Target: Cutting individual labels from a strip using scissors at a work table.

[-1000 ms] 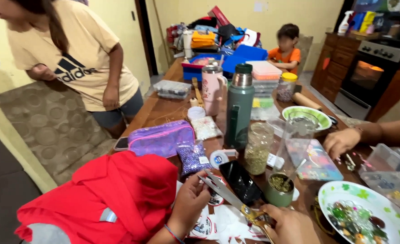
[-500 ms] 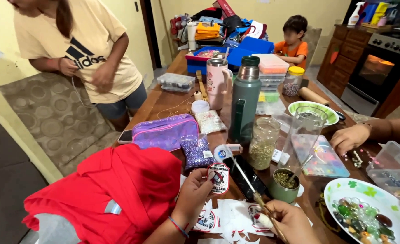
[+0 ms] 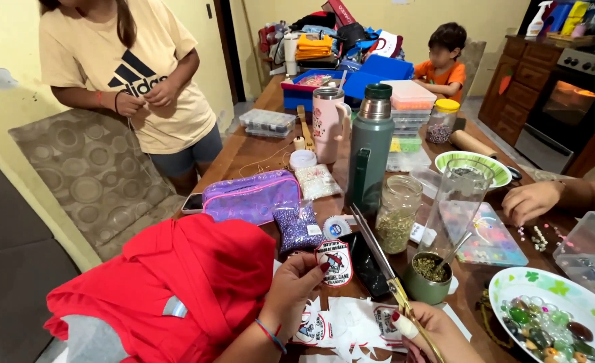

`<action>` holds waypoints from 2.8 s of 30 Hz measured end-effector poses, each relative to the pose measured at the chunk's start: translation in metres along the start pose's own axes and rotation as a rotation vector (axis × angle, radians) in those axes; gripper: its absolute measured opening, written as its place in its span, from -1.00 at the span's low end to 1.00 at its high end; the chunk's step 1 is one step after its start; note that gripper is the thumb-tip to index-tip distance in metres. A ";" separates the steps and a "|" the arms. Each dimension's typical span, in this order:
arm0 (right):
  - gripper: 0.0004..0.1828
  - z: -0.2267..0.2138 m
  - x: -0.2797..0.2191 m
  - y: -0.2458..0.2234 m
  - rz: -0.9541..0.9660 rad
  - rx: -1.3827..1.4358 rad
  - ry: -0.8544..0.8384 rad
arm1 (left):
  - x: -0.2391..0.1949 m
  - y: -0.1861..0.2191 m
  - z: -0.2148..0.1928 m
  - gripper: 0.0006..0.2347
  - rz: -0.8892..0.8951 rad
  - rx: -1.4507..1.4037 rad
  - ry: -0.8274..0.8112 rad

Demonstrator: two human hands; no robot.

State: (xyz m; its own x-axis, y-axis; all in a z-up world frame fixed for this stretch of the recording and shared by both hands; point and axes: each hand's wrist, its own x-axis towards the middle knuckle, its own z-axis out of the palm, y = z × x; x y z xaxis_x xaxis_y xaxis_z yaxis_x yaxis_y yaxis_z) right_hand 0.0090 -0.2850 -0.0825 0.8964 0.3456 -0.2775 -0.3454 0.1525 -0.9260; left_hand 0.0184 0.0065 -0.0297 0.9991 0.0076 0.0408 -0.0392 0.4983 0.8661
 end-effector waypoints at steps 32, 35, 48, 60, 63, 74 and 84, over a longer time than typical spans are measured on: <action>-0.73 -0.008 0.013 0.004 -0.054 -0.130 0.098 | 0.009 0.010 -0.017 -0.90 0.134 0.129 0.023; -0.67 -0.035 0.026 0.016 -0.154 -0.286 0.025 | 0.008 0.041 -0.017 -0.84 0.157 -0.199 -0.061; -0.69 -0.023 0.029 0.011 -0.082 -0.141 0.070 | -0.011 0.046 -0.006 -0.76 -0.063 -0.431 -0.439; -0.70 -0.030 0.031 0.016 -0.094 -0.140 0.069 | 0.006 0.023 -0.017 -0.82 0.352 0.529 0.101; -0.67 -0.025 0.026 0.012 -0.072 -0.063 -0.001 | 0.002 0.023 -0.017 -0.90 0.551 0.804 0.106; -0.67 -0.002 0.002 -0.006 -0.042 -0.186 0.096 | 0.002 0.023 -0.018 -0.77 0.709 0.919 0.106; -0.71 -0.003 0.005 -0.005 -0.011 -0.138 0.102 | 0.047 -0.008 -0.065 -0.66 0.093 1.048 0.187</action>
State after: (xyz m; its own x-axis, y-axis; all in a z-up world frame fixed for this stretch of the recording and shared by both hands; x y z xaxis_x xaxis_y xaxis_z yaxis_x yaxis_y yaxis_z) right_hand 0.0164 -0.2865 -0.0803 0.9257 0.2483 -0.2853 -0.3004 0.0244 -0.9535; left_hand 0.0666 0.0595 -0.0674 0.9743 0.1847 0.1286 -0.0185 -0.5040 0.8635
